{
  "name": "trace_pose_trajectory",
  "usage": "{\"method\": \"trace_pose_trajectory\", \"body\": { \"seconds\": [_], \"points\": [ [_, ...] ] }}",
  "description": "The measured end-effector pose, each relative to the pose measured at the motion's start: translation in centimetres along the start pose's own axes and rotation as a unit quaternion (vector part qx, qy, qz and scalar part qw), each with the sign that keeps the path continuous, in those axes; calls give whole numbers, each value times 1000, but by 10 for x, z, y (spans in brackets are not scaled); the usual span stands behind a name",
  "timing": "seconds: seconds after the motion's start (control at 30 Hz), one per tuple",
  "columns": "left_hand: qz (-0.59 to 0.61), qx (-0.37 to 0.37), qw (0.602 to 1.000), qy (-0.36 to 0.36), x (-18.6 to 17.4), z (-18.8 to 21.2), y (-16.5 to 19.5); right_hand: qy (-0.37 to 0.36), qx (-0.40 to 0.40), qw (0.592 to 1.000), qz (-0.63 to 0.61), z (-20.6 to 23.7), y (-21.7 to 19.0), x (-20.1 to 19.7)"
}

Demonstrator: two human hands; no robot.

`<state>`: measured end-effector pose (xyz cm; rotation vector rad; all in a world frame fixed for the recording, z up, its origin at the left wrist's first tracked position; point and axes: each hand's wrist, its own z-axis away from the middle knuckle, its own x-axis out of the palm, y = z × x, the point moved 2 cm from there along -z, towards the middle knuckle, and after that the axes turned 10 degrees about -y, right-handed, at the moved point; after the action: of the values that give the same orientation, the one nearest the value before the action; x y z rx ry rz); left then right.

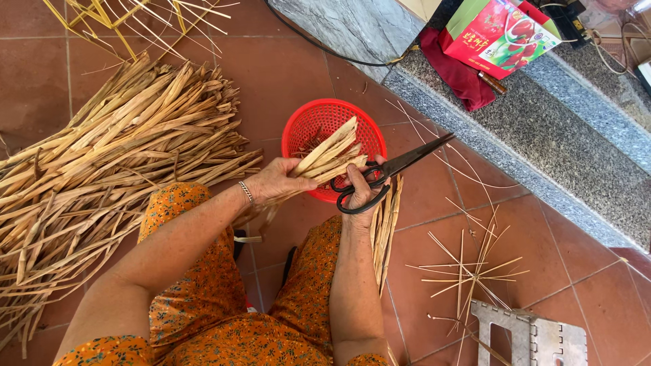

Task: The person sits on the floor weaving dried palm strips around a wire basket frame, tucking and tightening the strips by hand. They then take strips from a large pile, split and trim them with scissors over a red basket, and continue weaving the strips into the frame.

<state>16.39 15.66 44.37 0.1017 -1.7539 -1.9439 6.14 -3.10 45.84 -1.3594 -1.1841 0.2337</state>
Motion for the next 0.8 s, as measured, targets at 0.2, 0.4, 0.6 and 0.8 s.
{"method": "trace_pose_trajectory", "body": {
  "seconds": [0.2,0.4,0.6,0.8],
  "points": [
    [42,-21,999,22,-4,-5,-4,3,29,994,101,2,-6,12],
    [82,48,990,105,-36,-6,16,-168,95,966,174,7,-16,25],
    [58,52,987,138,-52,-1,25,-213,141,931,262,9,-10,32],
    [40,46,988,139,-54,0,27,-213,140,923,290,8,-9,32]
  ]
}}
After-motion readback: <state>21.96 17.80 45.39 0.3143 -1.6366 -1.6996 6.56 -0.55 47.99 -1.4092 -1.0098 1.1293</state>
